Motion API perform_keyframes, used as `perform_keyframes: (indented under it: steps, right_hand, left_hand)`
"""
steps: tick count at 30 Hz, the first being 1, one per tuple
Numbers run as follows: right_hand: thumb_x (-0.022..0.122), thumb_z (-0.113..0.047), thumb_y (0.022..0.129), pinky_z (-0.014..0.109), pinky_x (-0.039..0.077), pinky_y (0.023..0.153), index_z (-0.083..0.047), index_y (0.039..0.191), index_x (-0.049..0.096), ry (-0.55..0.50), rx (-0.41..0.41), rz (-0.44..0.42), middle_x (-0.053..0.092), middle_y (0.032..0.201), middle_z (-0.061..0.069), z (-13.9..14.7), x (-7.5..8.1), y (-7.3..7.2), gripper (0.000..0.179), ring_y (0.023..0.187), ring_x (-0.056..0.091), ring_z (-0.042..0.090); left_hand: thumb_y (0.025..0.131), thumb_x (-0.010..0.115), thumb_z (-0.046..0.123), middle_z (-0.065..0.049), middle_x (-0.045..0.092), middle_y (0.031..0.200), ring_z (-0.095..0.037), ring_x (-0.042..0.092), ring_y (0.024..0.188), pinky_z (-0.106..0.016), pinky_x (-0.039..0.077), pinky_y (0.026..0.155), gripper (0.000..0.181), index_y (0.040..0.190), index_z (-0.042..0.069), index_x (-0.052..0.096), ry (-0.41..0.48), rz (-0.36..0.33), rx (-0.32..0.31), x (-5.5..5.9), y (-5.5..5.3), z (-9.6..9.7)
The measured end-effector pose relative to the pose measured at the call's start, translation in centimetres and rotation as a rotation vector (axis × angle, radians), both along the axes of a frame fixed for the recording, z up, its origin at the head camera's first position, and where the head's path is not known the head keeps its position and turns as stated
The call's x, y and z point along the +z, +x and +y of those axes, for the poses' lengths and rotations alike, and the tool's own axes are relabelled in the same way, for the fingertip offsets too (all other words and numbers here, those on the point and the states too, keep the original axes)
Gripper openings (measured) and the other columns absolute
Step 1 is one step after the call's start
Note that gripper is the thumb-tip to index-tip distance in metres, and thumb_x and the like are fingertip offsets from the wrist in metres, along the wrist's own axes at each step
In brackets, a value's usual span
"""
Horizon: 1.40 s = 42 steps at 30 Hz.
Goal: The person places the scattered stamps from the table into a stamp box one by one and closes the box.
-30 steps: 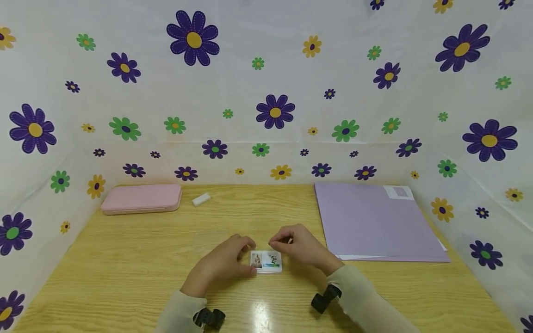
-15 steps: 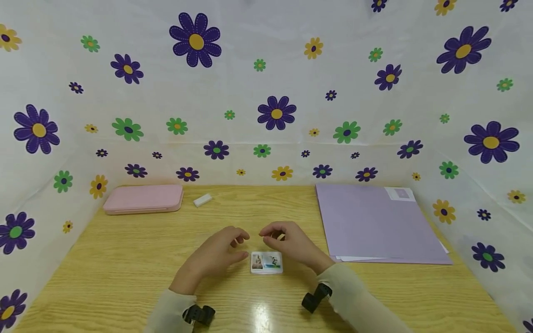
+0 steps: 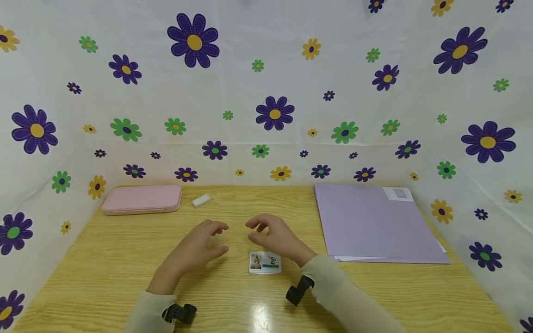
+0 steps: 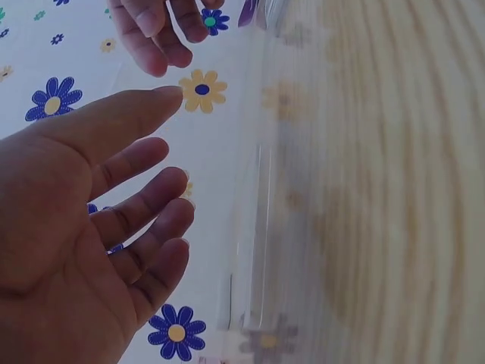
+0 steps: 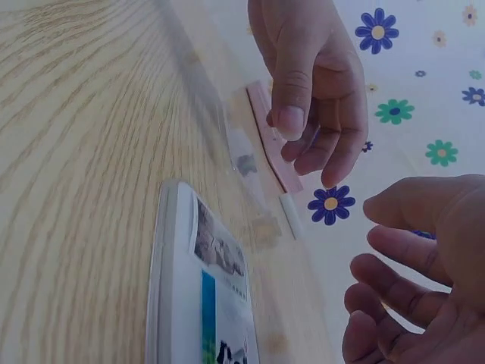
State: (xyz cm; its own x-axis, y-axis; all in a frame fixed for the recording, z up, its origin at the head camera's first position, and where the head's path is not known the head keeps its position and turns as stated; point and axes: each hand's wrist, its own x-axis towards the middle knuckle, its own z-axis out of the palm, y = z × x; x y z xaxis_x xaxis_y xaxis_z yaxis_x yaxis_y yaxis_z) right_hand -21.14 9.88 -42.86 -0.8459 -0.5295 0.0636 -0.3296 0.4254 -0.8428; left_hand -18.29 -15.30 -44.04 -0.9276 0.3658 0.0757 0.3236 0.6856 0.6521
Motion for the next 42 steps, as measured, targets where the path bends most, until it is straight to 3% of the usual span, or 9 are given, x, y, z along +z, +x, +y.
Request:
perform_keyframes:
  steps: [12, 22, 27, 34, 42]
  right_hand:
    - [0.071, -0.021, 0.092, 0.038, 0.047, 0.088, -0.009, 0.136, 0.056, 0.126, 0.03, -0.019, 0.053, 0.132, 0.009, -2.5, -0.2, -0.8, 0.048, 0.113, 0.051, 0.028]
    - [0.076, -0.026, 0.088, 0.037, 0.045, 0.095, -0.008, 0.138, 0.054, 0.203, 0.086, -0.044, 0.051, 0.133, 0.009, -4.8, -0.5, -1.4, 0.057, 0.117, 0.051, 0.027]
    - [0.077, -0.026, 0.087, 0.035, 0.044, 0.097, -0.007, 0.137, 0.054, 0.26, 0.111, -0.007, 0.051, 0.13, 0.008, -5.8, -0.8, -1.6, 0.058, 0.119, 0.05, 0.024]
    - [0.082, -0.027, 0.083, 0.032, 0.044, 0.093, -0.008, 0.134, 0.058, 0.346, 0.11, 0.063, 0.053, 0.122, 0.007, -7.2, -1.4, -1.9, 0.06, 0.11, 0.052, 0.02]
    - [0.083, -0.028, 0.081, 0.031, 0.043, 0.095, -0.01, 0.134, 0.058, 0.436, 0.101, 0.109, 0.053, 0.124, 0.004, -7.9, -1.5, -1.8, 0.062, 0.113, 0.052, 0.021]
  left_hand:
    - [0.085, 0.08, 0.026, -0.013, 0.052, 0.137, -0.036, 0.047, 0.126, -0.056, 0.04, 0.1, 0.062, 0.138, 0.007, 0.053, -0.091, 0.06, 0.038, 0.3, -0.6, -3.8]
    - [0.08, 0.084, 0.026, -0.019, 0.047, 0.142, -0.041, 0.043, 0.13, -0.06, 0.035, 0.103, 0.073, 0.141, 0.006, 0.05, -0.126, -0.004, -0.004, 0.0, -1.2, -6.6]
    - [0.079, 0.084, 0.03, -0.02, 0.049, 0.137, -0.041, 0.047, 0.124, -0.059, 0.039, 0.099, 0.078, 0.143, 0.007, 0.047, -0.109, -0.057, -0.009, -0.1, -1.1, -7.0]
    - [0.078, 0.085, 0.03, -0.015, 0.056, 0.128, -0.037, 0.051, 0.12, -0.058, 0.039, 0.099, 0.081, 0.144, 0.006, 0.046, -0.101, -0.105, -0.007, -0.3, -1.4, -7.2]
    - [0.078, 0.086, 0.024, -0.014, 0.057, 0.124, -0.035, 0.053, 0.115, -0.054, 0.041, 0.099, 0.076, 0.141, 0.002, 0.049, -0.11, -0.11, -0.042, -0.8, -1.7, -7.0]
